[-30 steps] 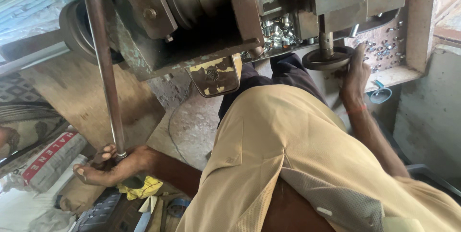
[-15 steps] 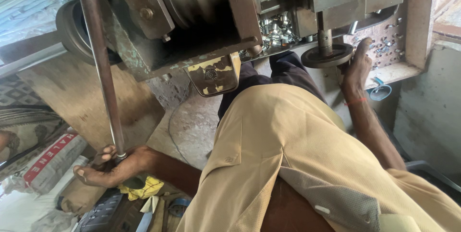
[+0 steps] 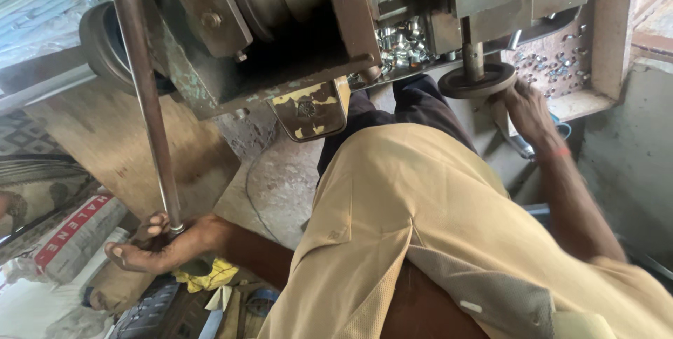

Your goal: The person operates a manual metal press in a workshop, repeatedly placing small metal pieces into the press and actuating the lever to shape them. The person handles the metal pieces one at a time and collects the finished parts in a tray.

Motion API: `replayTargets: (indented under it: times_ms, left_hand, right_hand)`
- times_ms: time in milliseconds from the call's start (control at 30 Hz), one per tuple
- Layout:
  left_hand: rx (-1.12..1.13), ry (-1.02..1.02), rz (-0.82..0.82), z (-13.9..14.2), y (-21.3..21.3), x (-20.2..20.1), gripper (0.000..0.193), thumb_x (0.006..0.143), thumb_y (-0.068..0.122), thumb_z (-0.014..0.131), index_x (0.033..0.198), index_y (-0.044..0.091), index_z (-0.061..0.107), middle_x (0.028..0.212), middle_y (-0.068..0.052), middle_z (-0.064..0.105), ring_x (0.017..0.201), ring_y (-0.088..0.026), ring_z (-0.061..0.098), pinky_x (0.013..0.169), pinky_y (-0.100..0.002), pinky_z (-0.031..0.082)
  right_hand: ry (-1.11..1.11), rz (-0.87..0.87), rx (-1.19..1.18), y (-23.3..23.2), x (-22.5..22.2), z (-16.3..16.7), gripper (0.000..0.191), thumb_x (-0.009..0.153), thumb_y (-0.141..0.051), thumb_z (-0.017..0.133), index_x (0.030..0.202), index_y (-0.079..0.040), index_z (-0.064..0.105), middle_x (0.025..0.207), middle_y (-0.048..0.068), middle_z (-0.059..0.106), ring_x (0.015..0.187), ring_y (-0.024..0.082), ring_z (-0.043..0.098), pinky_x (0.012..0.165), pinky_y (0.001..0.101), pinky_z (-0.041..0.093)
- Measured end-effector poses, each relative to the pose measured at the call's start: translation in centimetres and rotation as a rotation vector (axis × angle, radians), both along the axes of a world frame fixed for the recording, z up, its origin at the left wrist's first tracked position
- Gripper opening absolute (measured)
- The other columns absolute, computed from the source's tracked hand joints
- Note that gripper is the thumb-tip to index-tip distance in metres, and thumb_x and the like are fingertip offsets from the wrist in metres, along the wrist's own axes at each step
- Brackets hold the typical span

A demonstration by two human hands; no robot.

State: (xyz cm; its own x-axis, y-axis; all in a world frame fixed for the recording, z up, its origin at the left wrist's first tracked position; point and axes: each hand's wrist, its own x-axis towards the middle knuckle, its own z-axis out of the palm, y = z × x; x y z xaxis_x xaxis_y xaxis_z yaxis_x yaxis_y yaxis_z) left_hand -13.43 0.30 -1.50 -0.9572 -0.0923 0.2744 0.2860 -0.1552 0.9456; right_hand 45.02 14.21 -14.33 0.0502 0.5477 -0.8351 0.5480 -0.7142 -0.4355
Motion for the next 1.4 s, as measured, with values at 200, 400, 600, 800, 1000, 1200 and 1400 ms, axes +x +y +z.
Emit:
replayTargets:
  times_ms: [200,400,600,800,1000,1200,1400]
  left_hand:
    - [0.057,-0.018,-0.022,-0.9,-1.6,0.5,0.051,0.098,0.033,0.062,0.131,-0.006,0.063,0.128,-0.01,0.069,0.069,-0.006,0.054,0.053,-0.021,0.04]
    - [0.029,0.022,0.007,-1.1,-1.8,0.8,0.052,0.097,0.033,0.061,0.132,-0.005,0.064,0.129,-0.011,0.069,0.083,-0.004,0.065,0.054,-0.02,0.044]
    - [-0.047,0.042,0.011,0.4,0.4,0.0,0.046,0.101,0.033,0.062,0.127,-0.005,0.063,0.074,0.0,0.035,0.056,-0.007,0.039,0.05,-0.022,0.036]
    - [-0.003,0.03,0.032,0.6,0.6,0.3,0.045,0.098,0.03,0.061,0.127,-0.004,0.061,0.079,0.001,0.046,0.06,-0.01,0.042,0.054,-0.024,0.037]
    - [-0.07,0.05,0.064,0.6,0.5,0.1,0.047,0.097,0.031,0.061,0.126,-0.006,0.063,0.069,0.0,0.041,0.057,-0.012,0.043,0.053,-0.028,0.042]
    - [-0.04,0.01,0.069,0.6,0.6,0.3,0.047,0.099,0.032,0.058,0.126,-0.005,0.062,0.068,0.002,0.038,0.056,-0.01,0.041,0.051,-0.025,0.038]
    - [-0.051,0.038,0.06,0.4,0.2,0.1,0.048,0.101,0.029,0.058,0.132,-0.008,0.059,0.075,0.001,0.045,0.06,-0.01,0.041,0.054,-0.025,0.038]
  right_hand:
    - [0.076,0.58,-0.056,0.0,-4.1,-1.1,0.036,0.11,-0.035,0.055,0.122,-0.002,0.061,0.118,0.024,0.067,0.108,0.038,0.064,0.086,0.0478,0.052]
    - [-0.086,0.867,0.561,2.4,-2.1,-5.4,0.025,0.095,-0.017,0.059,0.113,-0.011,0.075,0.107,0.018,0.074,0.099,0.035,0.07,0.081,0.0458,0.056]
    - [0.079,0.258,0.098,-1.8,-3.5,-3.6,0.03,0.102,-0.028,0.062,0.115,-0.003,0.072,0.111,0.02,0.072,0.101,0.032,0.065,0.087,0.043,0.048]
    - [0.239,-0.258,0.217,-0.2,-1.5,-1.2,0.031,0.093,-0.011,0.056,0.119,-0.007,0.073,0.113,0.012,0.075,0.102,0.019,0.071,0.093,0.0322,0.056]
    - [0.193,-0.059,0.036,-2.6,-4.2,-2.4,0.035,0.106,-0.028,0.065,0.101,0.006,0.071,0.083,0.012,0.067,0.072,0.018,0.059,0.066,0.034,0.049]
    - [0.014,-0.497,0.387,-2.3,-1.6,-2.0,0.08,0.108,-0.066,0.037,0.109,0.005,0.076,0.077,0.009,0.071,0.061,0.014,0.063,0.055,0.0295,0.055]
    - [0.168,-0.644,0.396,-1.2,-1.4,-4.3,0.085,0.105,-0.071,0.038,0.108,0.004,0.077,0.083,0.007,0.076,0.067,0.011,0.07,0.059,0.0249,0.059]
